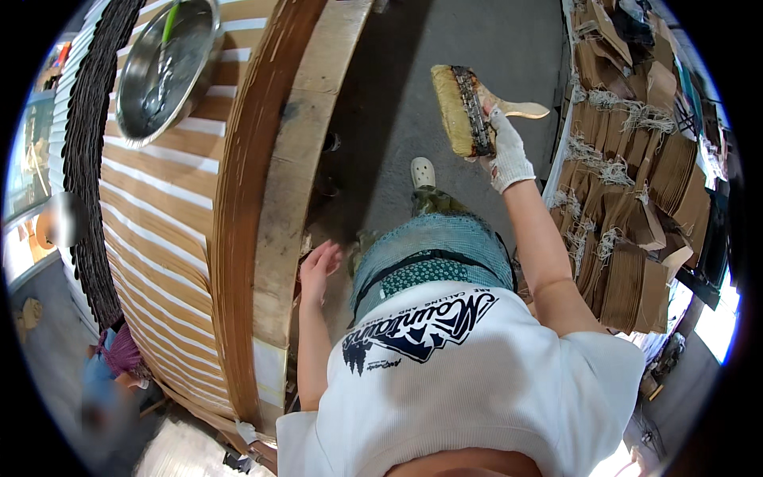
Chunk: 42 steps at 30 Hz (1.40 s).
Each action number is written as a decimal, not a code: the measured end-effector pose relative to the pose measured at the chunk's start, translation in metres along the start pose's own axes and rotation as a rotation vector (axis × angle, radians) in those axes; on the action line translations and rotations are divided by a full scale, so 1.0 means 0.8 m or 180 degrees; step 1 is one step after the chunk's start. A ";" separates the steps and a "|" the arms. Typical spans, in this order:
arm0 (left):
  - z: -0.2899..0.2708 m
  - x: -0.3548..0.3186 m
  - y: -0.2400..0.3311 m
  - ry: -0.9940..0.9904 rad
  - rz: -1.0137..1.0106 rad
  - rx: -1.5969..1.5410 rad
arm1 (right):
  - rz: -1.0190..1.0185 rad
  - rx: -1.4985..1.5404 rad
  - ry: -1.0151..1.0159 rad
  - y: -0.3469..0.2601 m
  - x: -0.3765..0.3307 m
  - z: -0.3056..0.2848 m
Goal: The person repeatedly dips a brush into a metal bowl and applies a clear liquid to the surface of a large cylindrical object wrapped in brown paper and white tape. The person works along the length of the cylinder, smoothing the applied liquid with the brush.
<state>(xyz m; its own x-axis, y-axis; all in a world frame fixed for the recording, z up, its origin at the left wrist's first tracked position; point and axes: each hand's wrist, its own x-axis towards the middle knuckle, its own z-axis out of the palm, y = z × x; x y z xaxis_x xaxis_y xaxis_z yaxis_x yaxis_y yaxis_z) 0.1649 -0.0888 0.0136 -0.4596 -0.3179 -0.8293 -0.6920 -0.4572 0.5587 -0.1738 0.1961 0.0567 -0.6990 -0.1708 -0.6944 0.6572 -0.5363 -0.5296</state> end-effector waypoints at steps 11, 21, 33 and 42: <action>0.059 0.041 0.170 0.0685 0.0535 -0.0178 | 0.0074 -0.0137 0.0016 -0.116 0.148 0.089; -0.097 0.165 0.399 0.2644 0.2231 -0.2272 | 0.0792 -0.0403 -0.1735 -0.085 0.247 0.395; -0.223 0.202 0.497 0.1992 0.2065 -0.3978 | 0.0701 -0.1600 -0.2501 0.042 0.297 0.715; -0.129 0.167 0.565 0.3088 0.2238 -0.3945 | 0.1527 -0.0965 -0.2334 0.070 0.411 0.731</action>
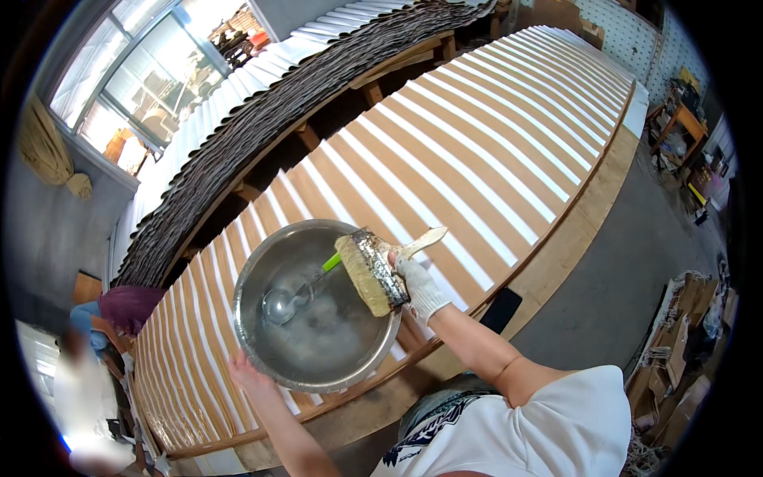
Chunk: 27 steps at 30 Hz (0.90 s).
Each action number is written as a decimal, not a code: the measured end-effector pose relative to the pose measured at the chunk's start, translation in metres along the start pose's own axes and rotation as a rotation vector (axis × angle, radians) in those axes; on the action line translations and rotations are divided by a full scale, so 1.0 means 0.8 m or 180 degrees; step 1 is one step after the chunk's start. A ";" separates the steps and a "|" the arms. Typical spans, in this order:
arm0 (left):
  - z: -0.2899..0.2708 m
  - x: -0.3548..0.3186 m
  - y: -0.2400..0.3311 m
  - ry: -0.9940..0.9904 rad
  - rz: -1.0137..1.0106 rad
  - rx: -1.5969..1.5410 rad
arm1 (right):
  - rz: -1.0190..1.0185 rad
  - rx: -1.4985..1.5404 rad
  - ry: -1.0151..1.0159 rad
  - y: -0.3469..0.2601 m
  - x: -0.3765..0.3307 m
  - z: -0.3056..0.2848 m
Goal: The person repeatedly dips a brush into a metal bowl and applies a clear liquid to the surface of a large cylindrical object wrapped in brown paper and white tape. The person works along the length of the cylinder, smoothing the applied liquid with the brush.
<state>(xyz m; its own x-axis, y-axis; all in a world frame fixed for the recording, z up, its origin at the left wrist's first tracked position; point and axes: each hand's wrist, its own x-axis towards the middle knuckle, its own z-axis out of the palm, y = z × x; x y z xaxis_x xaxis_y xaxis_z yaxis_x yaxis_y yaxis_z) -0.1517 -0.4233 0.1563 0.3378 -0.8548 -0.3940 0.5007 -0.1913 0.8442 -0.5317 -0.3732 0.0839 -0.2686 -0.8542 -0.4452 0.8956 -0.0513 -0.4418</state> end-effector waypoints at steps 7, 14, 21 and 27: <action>0.158 -0.084 -0.065 -0.0254 -0.0360 -0.0377 | -0.0366 -0.0158 -0.0478 -0.222 -0.023 0.016; 0.325 -0.121 -0.221 -0.0613 -0.0627 -0.0912 | -0.0838 -0.0832 -0.0131 -0.410 0.010 -0.022; 0.412 -0.105 -0.335 -0.0805 -0.0481 -0.0700 | -0.1028 -0.1006 0.0227 -0.515 0.089 -0.098; 0.365 -0.141 -0.307 -0.0097 0.0030 0.0460 | -0.1296 -0.1874 -0.0078 -0.516 0.082 -0.097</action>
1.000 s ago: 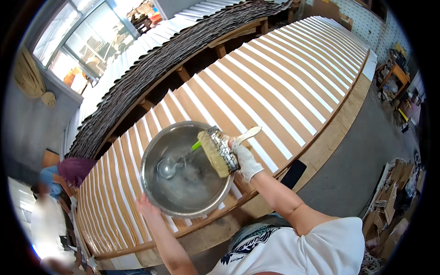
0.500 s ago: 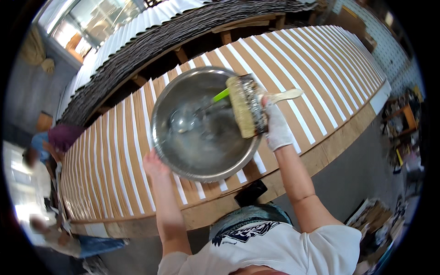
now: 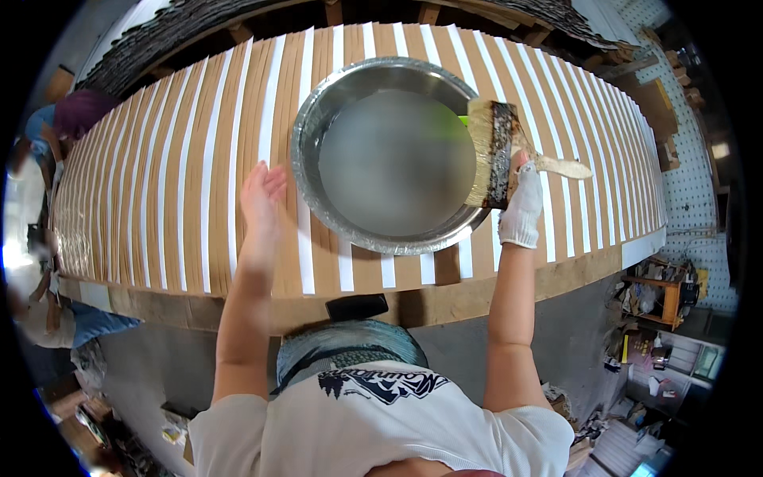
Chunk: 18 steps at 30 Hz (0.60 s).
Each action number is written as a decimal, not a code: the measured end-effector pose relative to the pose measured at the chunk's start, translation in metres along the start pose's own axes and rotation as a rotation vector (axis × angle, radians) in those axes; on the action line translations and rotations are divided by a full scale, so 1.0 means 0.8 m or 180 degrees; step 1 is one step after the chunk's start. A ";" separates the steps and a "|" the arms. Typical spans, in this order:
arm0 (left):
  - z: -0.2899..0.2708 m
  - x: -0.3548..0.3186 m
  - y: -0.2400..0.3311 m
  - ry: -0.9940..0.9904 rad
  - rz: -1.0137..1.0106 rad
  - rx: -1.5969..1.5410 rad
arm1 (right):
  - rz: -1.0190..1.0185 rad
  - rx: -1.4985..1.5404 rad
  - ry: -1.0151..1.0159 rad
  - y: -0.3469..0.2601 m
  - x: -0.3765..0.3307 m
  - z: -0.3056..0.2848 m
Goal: The person repeatedly dips a brush into a metal bowl and applies a clear liquid to the surface of a large cylindrical object wrapped in brown paper and white tape. The person works along the length of the cylinder, smoothing the applied liquid with the brush.
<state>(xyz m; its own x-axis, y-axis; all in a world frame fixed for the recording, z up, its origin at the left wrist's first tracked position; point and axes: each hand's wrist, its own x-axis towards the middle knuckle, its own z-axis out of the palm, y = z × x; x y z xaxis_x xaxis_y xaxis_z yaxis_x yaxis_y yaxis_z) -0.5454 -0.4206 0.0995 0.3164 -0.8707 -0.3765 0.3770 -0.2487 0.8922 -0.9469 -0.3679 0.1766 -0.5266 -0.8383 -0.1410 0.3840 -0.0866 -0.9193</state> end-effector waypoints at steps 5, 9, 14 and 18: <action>-0.079 -0.063 -0.025 0.0433 0.0073 0.0577 | -0.0766 -0.2047 -0.0763 0.021 -0.025 0.072; -0.143 -0.121 -0.050 0.0332 -0.0092 0.0423 | -0.0813 -0.4006 -0.0821 0.046 -0.036 0.109; -0.213 -0.181 -0.049 0.0430 -0.0117 0.0097 | -0.1494 -0.4673 -0.1318 0.093 -0.024 0.103; -0.302 -0.228 -0.046 0.0768 -0.0047 -0.0029 | -0.1457 -0.4588 -0.1625 0.079 -0.045 0.133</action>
<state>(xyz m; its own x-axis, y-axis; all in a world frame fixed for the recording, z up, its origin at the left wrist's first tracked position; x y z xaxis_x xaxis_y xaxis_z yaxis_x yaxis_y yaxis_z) -0.4067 -0.1498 0.0747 0.5090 -0.7403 -0.4392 0.3908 -0.2559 0.8842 -0.8227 -0.4005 0.1627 0.0207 -0.9955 0.0921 -0.8897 -0.0604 -0.4525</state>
